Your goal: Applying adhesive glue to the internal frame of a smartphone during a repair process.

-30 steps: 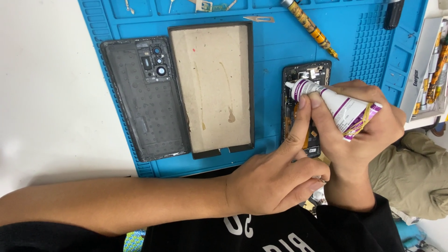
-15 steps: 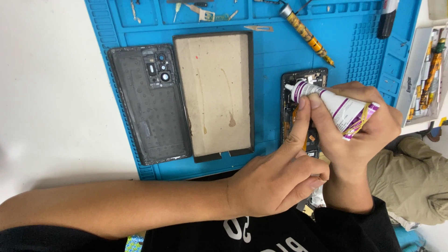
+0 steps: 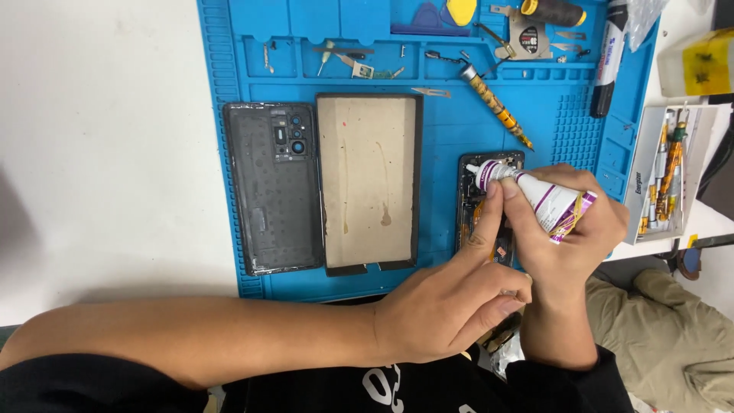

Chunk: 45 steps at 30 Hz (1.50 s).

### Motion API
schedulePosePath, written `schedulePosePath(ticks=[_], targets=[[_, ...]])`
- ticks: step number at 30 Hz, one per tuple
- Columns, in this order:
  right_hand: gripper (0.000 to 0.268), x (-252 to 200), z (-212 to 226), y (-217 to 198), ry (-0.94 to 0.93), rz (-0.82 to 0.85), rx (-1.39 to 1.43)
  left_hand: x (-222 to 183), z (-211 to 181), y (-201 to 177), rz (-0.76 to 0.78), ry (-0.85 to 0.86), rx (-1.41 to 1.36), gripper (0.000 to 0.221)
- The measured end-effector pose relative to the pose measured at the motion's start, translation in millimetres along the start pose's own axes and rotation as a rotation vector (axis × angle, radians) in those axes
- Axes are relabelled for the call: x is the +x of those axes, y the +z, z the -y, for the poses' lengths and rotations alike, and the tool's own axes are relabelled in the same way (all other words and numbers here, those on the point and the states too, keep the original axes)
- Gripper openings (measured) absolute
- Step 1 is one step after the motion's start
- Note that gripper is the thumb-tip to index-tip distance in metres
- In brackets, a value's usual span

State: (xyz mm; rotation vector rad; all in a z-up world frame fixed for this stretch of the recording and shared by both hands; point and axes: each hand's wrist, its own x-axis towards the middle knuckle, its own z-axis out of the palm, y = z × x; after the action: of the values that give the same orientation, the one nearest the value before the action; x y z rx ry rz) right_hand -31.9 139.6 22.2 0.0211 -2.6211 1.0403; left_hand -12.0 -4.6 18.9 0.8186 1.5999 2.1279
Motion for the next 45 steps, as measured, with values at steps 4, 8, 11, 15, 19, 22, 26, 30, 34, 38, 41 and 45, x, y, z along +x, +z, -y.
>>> schedulePosePath(ticks=[4,8,11,15,19,22,26,30,34,38,41,45], targets=[[0.019,3,-4,-3,0.008,0.032,0.032,1,2,1,-0.002,-0.011,-0.009,0.008],[0.017,5,-9,-4,0.011,0.068,0.058,3,5,1,-0.014,0.000,0.012,0.005],[0.017,6,-10,-3,0.013,0.072,0.091,4,4,0,-0.014,-0.010,0.007,0.005],[0.017,9,-12,-2,0.018,0.076,0.111,8,5,-2,-0.025,0.002,0.020,0.008],[0.015,11,-14,0,0.001,0.085,0.141,9,6,-1,-0.036,-0.014,0.021,0.010],[0.016,12,-13,0,-0.023,0.070,0.113,9,7,-2,-0.022,-0.029,0.025,0.012],[0.018,11,-16,0,-0.020,0.053,0.097,11,7,-2,-0.021,-0.032,0.015,0.011],[0.018,13,-16,1,-0.030,0.062,0.105,12,8,-2,-0.019,-0.041,0.005,0.010],[0.019,14,-15,2,-0.028,0.058,0.091,13,6,-2,-0.014,-0.063,-0.035,0.010],[0.017,15,-13,3,-0.055,0.052,0.118,14,7,-1,-0.020,-0.064,-0.045,0.012],[0.017,13,-15,3,-0.066,0.040,0.122,14,7,-1,-0.018,-0.052,-0.044,0.013],[0.017,11,-15,1,-0.022,0.030,0.083,16,6,-2,-0.021,-0.024,-0.029,0.012]])
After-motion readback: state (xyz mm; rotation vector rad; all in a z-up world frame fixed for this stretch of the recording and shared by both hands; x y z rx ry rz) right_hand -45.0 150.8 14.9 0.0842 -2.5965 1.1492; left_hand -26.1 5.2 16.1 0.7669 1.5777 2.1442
